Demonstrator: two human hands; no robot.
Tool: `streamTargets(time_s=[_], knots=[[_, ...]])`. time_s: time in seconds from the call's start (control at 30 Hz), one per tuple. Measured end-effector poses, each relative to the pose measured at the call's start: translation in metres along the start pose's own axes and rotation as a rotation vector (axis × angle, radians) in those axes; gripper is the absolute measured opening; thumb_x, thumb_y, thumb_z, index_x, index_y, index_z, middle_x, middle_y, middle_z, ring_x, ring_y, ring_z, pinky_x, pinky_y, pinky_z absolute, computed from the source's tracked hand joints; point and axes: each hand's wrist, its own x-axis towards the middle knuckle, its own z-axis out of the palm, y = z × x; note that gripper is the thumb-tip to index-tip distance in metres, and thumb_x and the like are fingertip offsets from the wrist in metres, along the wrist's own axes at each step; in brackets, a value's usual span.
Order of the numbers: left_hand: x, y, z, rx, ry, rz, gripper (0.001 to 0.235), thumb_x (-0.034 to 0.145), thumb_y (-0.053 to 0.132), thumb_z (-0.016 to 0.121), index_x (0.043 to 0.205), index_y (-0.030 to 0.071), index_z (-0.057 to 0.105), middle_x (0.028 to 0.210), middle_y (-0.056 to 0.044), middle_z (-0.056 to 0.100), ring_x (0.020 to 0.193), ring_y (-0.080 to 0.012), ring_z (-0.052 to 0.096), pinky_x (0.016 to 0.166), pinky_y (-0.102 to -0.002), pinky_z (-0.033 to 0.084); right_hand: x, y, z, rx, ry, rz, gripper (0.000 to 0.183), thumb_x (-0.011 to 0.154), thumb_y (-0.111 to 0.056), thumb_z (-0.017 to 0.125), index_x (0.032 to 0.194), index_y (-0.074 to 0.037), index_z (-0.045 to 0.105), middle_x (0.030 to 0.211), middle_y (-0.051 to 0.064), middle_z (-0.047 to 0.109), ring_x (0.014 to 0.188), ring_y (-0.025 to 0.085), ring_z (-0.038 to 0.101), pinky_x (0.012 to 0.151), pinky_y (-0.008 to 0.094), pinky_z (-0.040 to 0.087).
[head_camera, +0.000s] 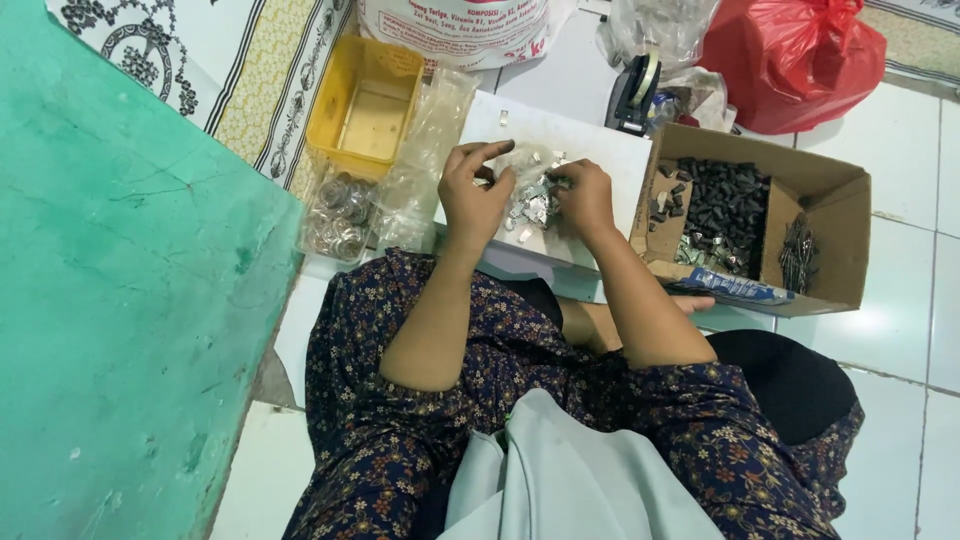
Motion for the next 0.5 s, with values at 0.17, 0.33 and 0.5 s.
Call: streamTargets(time_s=[0.17,0.33,0.5], knots=[[0.0,-0.036,0.008,0.078,-0.013,-0.024,0.033,0.075,0.006,0.079,0.105,0.019,0.082,0.102,-0.005,0.063,0.072,-0.0129,0.066,0.058,-0.022,0.06,0.003,0.01,-0.005,0.183,0.061,0.159,0.031,0.072,-0.006,0.085,0.099,-0.021,0.082,0.09,0.009,0.074,0.09,0.03,0.073,0.078,0.037,0.059],[-0.004,-0.017,0.01,0.061,-0.037,-0.083,0.03,0.077,0.009,0.079,0.106,0.019,0.082,0.102,-0.007,0.066,0.072,-0.0131,0.068,0.059,-0.022,0.059,-0.002,-0.022,-0.04,0.312,0.096,0.235,0.03,0.073,-0.004,0.085,0.1,-0.016,0.082,0.088,0.012,0.076,0.086,0.027,0.074,0.074,0.034,0.058],[-0.005,-0.041,0.022,0.08,-0.022,-0.072,0.033,0.078,0.009,0.082,0.11,0.016,0.081,0.101,-0.008,0.067,0.072,-0.0139,0.069,0.058,-0.022,0.06,0.004,-0.056,-0.076,0.553,0.187,0.185,0.028,0.076,-0.001,0.088,0.103,-0.006,0.08,0.084,0.014,0.074,0.076,0.017,0.069,0.063,0.027,0.057]])
